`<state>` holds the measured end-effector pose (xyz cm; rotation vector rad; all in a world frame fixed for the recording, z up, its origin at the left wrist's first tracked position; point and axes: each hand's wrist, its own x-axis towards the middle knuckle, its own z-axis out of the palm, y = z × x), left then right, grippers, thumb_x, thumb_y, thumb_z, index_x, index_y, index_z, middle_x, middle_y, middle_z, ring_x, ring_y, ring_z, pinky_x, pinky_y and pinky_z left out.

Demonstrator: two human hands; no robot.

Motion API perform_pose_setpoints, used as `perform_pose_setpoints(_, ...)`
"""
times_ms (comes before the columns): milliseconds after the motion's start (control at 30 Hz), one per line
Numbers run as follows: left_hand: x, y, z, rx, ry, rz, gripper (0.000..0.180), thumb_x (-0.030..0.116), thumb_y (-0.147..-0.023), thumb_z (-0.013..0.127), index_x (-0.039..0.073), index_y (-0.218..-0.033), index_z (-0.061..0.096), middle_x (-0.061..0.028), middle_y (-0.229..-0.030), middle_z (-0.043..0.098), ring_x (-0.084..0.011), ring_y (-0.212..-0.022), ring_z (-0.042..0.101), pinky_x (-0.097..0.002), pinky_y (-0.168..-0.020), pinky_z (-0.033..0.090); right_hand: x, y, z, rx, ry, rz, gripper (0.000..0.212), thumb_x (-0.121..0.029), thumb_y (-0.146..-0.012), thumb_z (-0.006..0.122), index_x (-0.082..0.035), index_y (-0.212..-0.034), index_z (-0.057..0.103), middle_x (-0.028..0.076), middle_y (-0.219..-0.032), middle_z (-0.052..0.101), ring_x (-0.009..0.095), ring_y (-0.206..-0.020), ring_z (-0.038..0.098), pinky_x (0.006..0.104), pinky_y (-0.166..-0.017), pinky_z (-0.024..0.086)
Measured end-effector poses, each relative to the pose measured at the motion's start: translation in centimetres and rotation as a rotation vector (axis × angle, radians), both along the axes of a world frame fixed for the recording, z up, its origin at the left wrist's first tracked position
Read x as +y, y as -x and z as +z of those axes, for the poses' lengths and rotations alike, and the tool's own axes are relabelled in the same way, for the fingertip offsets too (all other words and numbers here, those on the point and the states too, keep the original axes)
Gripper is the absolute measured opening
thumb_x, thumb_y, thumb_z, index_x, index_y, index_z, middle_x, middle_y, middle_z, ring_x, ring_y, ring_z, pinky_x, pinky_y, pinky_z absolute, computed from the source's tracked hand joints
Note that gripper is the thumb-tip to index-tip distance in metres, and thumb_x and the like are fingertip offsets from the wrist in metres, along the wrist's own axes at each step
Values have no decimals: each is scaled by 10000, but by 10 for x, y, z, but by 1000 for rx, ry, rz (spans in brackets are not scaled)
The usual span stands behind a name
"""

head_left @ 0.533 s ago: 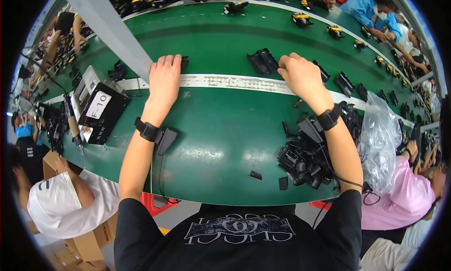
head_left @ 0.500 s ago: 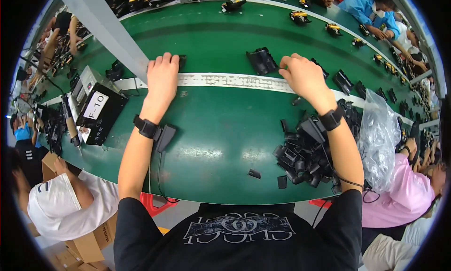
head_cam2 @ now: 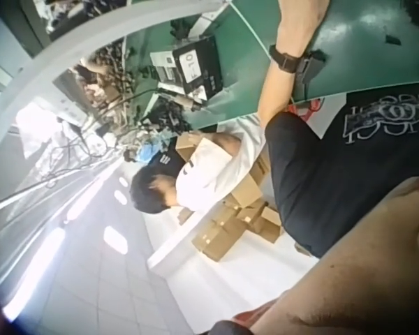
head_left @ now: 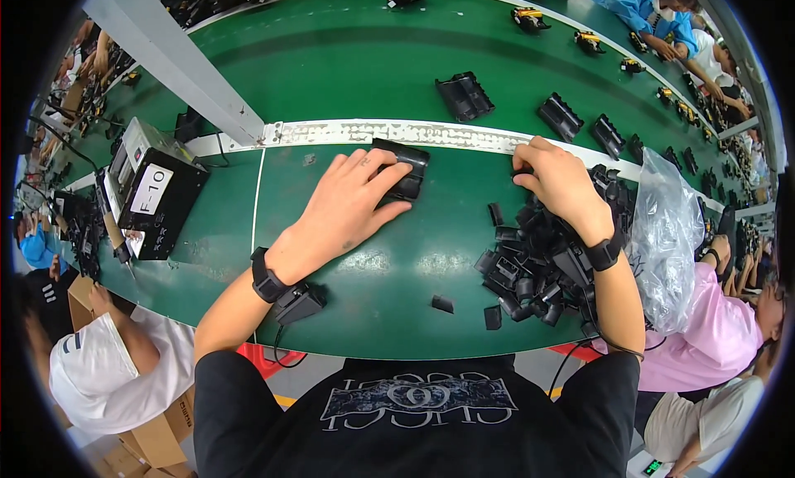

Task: Assembling small black plastic electronic components on a production line.

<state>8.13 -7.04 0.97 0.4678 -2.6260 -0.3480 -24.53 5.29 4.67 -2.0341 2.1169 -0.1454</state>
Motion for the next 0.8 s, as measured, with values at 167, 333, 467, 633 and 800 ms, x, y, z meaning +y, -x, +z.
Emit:
perform_pose_setpoints(167, -2, -3, 9, 55, 12, -9, 462, 232, -875, 841, 61, -1271, 677, -88, -1271, 632, -303, -1099, 602, -425, -973, 469, -5, -9, 3, -46, 90, 25, 139, -111, -912, 754, -45, -984, 655, 131, -959, 649, 377, -927, 671, 476, -799, 526)
perform_pose_setpoints(333, -6, -2, 5, 85, 61, -10, 409, 245, -894, 834, 79, -1240, 692, -89, -1200, 657, -287, -1081, 640, -430, -987, 462, -17, -45, 11, -172, 234, 154, 125, -115, -938, 729, -39, -1003, 653, 140, -951, 637, 385, -902, 658, 475, -798, 523)
perform_pose_setpoints(467, 17, -1, 33, -58, -311, 237, 378, 211, -940, 799, 95, -1271, 658, -72, -1037, 675, -300, -921, 681, -438, -925, 494, -22, -63, 10, -183, 220, 203, 116, -114, -943, 724, -53, -1012, 655, 128, -976, 648, 376, -915, 673, 472, -799, 542)
perform_pose_setpoints(633, -10, -13, 47, 50, -63, -66, 451, 7, -916, 681, 72, -1357, 612, -120, -1236, 627, -355, -1024, 648, -463, -919, 519, -23, -64, 8, -172, 199, 214, 118, -110, -943, 723, -47, -1013, 651, 131, -977, 645, 372, -919, 672, 470, -805, 541)
perform_pose_setpoints(800, -38, -46, 47, -282, -99, -155, 548, 22, -887, 710, 57, -1424, 606, -136, -1485, 546, -369, -1359, 491, -432, -1109, 475, -22, -64, 9, -211, 207, 210, 126, -97, -940, 724, -34, -1015, 644, 144, -965, 634, 379, -918, 665, 470, -809, 534)
